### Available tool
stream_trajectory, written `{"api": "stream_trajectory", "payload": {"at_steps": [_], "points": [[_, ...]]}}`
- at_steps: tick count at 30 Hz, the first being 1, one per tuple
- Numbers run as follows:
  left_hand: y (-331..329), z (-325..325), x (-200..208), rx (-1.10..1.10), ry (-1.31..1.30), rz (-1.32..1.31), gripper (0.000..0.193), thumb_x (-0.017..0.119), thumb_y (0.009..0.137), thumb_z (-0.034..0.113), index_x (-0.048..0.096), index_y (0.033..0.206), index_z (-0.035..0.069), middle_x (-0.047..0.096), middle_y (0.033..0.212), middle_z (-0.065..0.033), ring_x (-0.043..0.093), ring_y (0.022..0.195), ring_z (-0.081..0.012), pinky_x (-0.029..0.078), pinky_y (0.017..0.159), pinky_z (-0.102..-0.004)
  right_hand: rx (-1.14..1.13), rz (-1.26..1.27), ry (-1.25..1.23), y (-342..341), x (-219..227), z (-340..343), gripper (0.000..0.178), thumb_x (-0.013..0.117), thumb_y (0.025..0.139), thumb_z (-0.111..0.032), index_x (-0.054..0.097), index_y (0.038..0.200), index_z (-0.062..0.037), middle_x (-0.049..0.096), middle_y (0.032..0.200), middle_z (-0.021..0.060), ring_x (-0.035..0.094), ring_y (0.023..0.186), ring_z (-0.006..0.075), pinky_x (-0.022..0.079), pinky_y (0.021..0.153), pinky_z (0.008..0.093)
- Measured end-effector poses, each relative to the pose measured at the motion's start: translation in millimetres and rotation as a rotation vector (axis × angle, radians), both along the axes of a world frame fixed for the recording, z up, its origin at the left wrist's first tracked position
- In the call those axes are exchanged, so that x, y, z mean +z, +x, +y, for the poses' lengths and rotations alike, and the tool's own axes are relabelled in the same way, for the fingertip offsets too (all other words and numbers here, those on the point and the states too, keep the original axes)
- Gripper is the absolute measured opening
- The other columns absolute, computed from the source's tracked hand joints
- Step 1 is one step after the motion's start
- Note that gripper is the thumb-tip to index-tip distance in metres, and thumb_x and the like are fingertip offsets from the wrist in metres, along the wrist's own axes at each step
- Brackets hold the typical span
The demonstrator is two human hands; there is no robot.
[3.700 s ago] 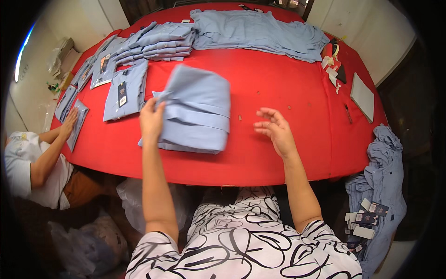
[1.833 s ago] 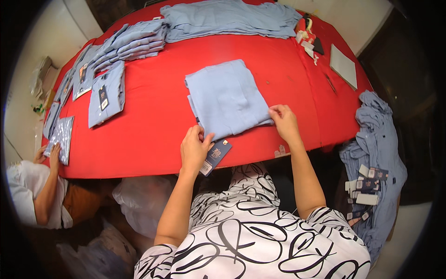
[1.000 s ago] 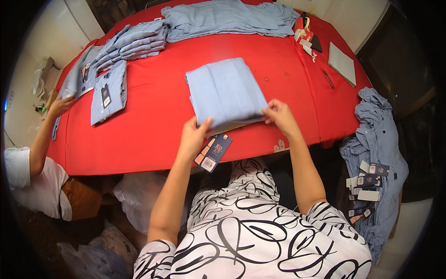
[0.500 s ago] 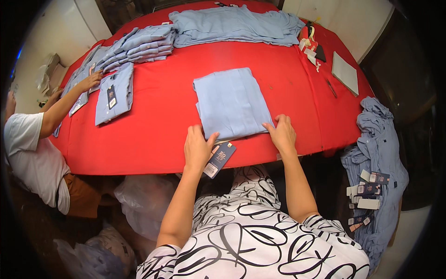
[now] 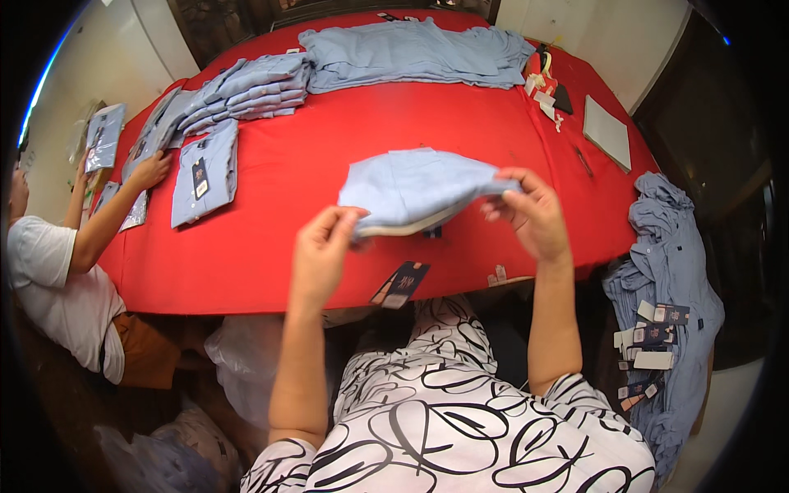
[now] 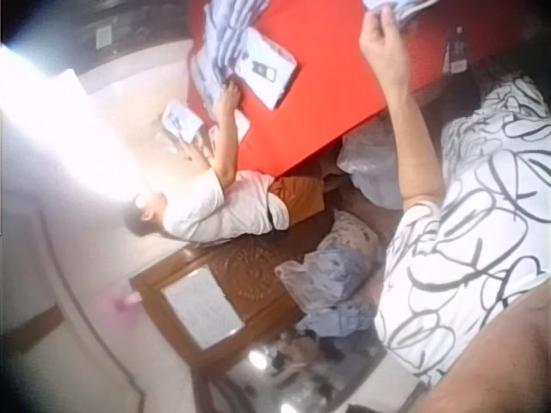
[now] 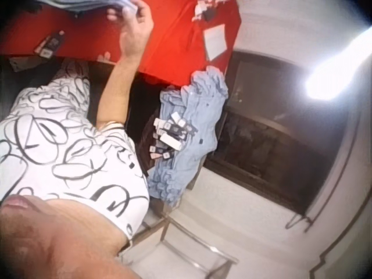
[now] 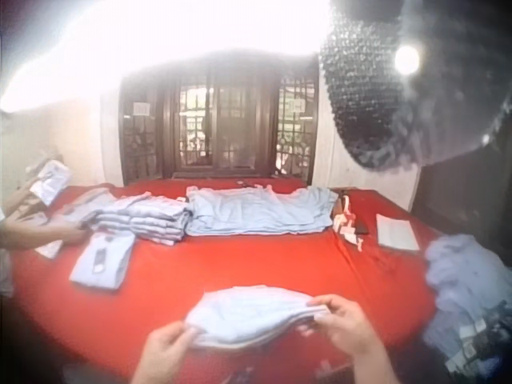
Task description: The person folds blue shirts on a red table, using a cardboard template to guide the folds and then placing labels on the folded shirts.
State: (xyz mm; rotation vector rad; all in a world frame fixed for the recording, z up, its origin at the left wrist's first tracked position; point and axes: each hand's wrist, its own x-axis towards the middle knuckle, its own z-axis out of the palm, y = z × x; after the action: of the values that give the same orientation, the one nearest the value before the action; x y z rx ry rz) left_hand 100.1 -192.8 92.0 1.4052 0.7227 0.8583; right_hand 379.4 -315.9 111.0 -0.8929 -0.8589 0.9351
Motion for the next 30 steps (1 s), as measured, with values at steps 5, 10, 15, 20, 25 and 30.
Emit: {"api": "stream_trajectory", "payload": {"at_steps": [5, 10, 15, 20, 25, 30], "points": [[7, 10, 73, 0.037, 0.2, -0.021, 0.021, 0.062, 0.095, 0.016, 0.066, 0.101, -0.004, 0.065, 0.08, -0.0051, 0.062, 0.072, -0.0107, 0.052, 0.068, -0.0243, -0.045, -0.353, -0.12, 31, 60, 8, 0.023, 0.062, 0.092, -0.012, 0.062, 0.111, 0.0005, 0.065, 0.082, 0.0041, 0.063, 0.073, 0.0112, 0.052, 0.065, 0.0237], [31, 82, 15, 0.075, 0.284, 0.33, 0.021, 0.067, 0.089, 0.018, 0.066, 0.086, -0.002, 0.056, 0.068, 0.0016, 0.049, 0.064, -0.0075, 0.041, 0.061, -0.0237, -0.056, -0.64, -0.331, 63, -9, 75, 0.019, 0.065, 0.091, -0.021, 0.068, 0.097, -0.0033, 0.063, 0.079, -0.0013, 0.052, 0.071, 0.0052, 0.042, 0.063, 0.0241], [75, 145, -101, 0.122, 0.144, 0.457, 0.017, 0.066, 0.088, 0.016, 0.068, 0.093, -0.001, 0.066, 0.081, -0.0095, 0.061, 0.075, -0.0167, 0.05, 0.067, -0.0328, -0.312, -0.441, -0.382, 71, -123, 129, 0.019, 0.067, 0.091, -0.014, 0.062, 0.105, -0.0035, 0.064, 0.093, 0.0037, 0.057, 0.082, 0.0091, 0.047, 0.077, 0.0229], [67, 160, -119, 0.085, 0.215, 0.494, 0.024, 0.065, 0.086, 0.009, 0.067, 0.107, 0.001, 0.067, 0.099, -0.014, 0.065, 0.085, -0.0214, 0.052, 0.075, -0.0336, -0.131, -0.253, -0.294, 40, -122, 115, 0.03, 0.067, 0.086, -0.003, 0.061, 0.115, -0.0018, 0.063, 0.105, 0.0099, 0.06, 0.092, 0.015, 0.048, 0.082, 0.0256], [78, 154, -102, 0.091, 0.278, 0.592, 0.034, 0.066, 0.085, 0.01, 0.062, 0.118, 0.003, 0.063, 0.113, -0.0162, 0.062, 0.098, -0.0256, 0.051, 0.084, -0.0372, -0.206, -0.664, -0.343, 55, -150, 113, 0.032, 0.067, 0.084, -0.011, 0.066, 0.116, -0.0074, 0.063, 0.12, 0.015, 0.063, 0.106, 0.0233, 0.048, 0.092, 0.0351], [35, 88, -61, 0.334, 0.372, 0.671, 0.03, 0.067, 0.088, 0.02, 0.063, 0.111, 0.002, 0.064, 0.103, -0.013, 0.062, 0.091, -0.0243, 0.05, 0.08, -0.0367, -0.445, -0.95, -0.41, 31, -115, 93, 0.032, 0.066, 0.086, -0.015, 0.066, 0.118, -0.0076, 0.055, 0.132, 0.0151, 0.051, 0.121, 0.0292, 0.043, 0.1, 0.0383]]}}
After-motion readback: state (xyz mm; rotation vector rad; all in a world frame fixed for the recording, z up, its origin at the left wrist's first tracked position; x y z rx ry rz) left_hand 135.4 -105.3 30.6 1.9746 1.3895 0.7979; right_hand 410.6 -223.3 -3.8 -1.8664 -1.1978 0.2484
